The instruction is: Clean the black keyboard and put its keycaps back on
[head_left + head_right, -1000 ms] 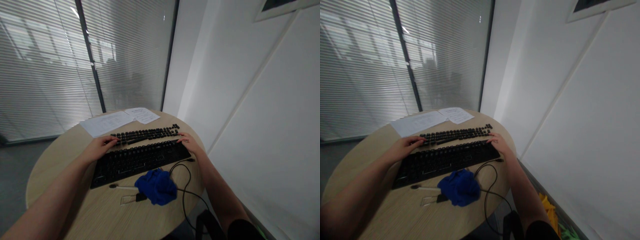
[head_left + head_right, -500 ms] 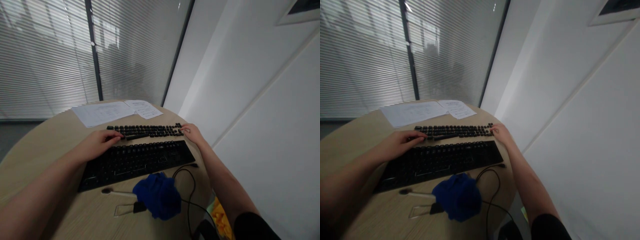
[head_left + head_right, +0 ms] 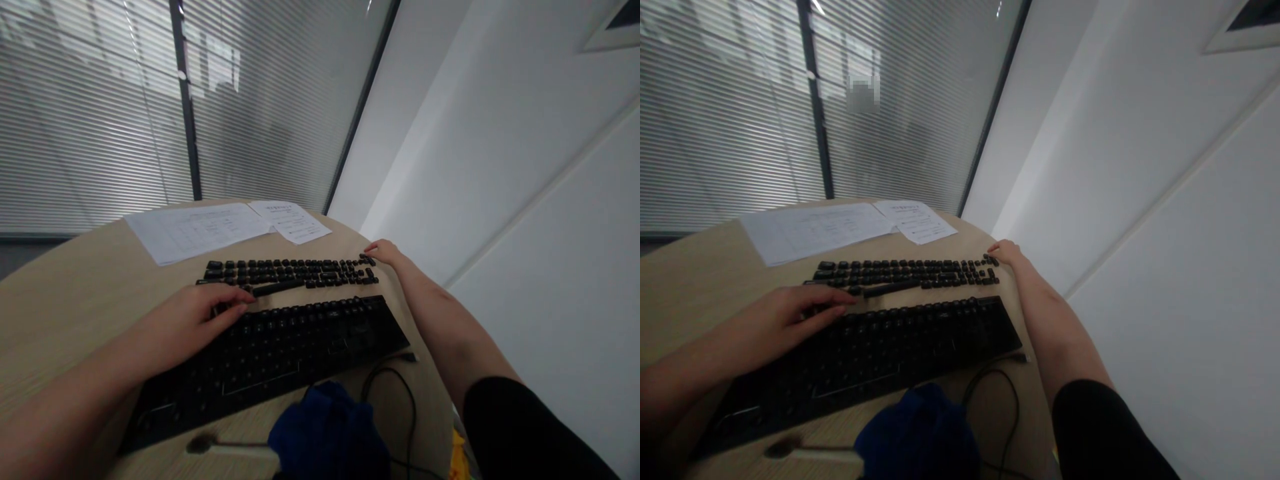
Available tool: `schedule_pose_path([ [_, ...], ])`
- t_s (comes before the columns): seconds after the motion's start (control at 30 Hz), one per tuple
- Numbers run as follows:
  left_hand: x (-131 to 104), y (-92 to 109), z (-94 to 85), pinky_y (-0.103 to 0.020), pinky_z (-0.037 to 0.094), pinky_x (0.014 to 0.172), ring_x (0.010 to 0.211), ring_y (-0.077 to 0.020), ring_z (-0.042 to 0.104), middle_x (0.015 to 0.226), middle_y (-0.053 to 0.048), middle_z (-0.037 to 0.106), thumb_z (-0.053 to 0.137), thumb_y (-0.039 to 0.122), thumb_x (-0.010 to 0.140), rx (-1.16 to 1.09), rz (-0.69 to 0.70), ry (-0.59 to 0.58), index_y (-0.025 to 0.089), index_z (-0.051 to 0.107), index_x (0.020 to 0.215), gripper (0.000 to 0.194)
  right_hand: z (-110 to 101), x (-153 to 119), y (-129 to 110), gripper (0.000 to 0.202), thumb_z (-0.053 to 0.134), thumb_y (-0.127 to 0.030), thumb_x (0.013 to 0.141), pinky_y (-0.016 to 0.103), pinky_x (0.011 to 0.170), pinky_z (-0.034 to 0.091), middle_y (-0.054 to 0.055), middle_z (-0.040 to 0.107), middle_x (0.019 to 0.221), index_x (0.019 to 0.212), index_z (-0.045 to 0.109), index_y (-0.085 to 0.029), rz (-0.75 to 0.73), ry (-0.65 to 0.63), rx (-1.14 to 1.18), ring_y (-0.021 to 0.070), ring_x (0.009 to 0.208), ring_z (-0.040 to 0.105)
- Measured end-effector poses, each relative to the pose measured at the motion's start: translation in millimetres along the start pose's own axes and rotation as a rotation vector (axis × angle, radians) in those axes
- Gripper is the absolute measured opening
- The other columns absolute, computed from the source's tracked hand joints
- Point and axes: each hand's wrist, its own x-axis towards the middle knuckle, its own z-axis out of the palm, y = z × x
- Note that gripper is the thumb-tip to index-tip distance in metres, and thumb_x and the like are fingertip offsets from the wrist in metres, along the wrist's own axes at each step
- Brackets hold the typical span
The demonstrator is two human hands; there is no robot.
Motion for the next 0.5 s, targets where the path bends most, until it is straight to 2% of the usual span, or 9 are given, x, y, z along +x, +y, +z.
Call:
schedule_pose_path([
  [0.17,-0.2,1.8,1.6,-0.047,0.058,0.086,0.093,-0.0341,0.074,0.103,-0.004,0.081,0.058,0.062,0.08,-0.02,-0.008,-0.017,0.037,0.082,0.103,0.042,2.0,11.5,-1.4,0.029,0.081,-0.047,0.076,0.042,0.101,0.051,0.005,0.08,0.108,0.101,0.085,-0.031,-0.001,-0.048,0.008,0.0286,0.107,0.071],
  [0.33,-0.4,1.8,1.8,-0.049,0.058,0.087,0.093,-0.0345,0.074,0.104,-0.004,0.081,0.057,0.061,0.08,-0.015,-0.014,-0.029,0.037,0.082,0.104,0.042,5.6,18.3,-3.1,0.019,0.084,-0.038,0.071,0.039,0.097,0.053,0.002,0.081,0.093,0.089,0.085,-0.031,-0.017,-0.093,0.027,0.0258,0.095,0.073],
  [0.5,-1.2,-2.5,2.6,-0.046,0.058,0.084,0.091,-0.0332,0.074,0.101,-0.005,0.081,0.06,0.061,0.08,-0.03,-0.017,-0.027,0.036,0.083,0.103,0.041,6.0,19.1,-12.1,0.014,0.083,-0.032,0.071,0.036,0.099,0.052,0.002,0.081,0.093,0.084,0.084,-0.028,-0.052,-0.035,0.091,0.0245,0.098,0.074],
])
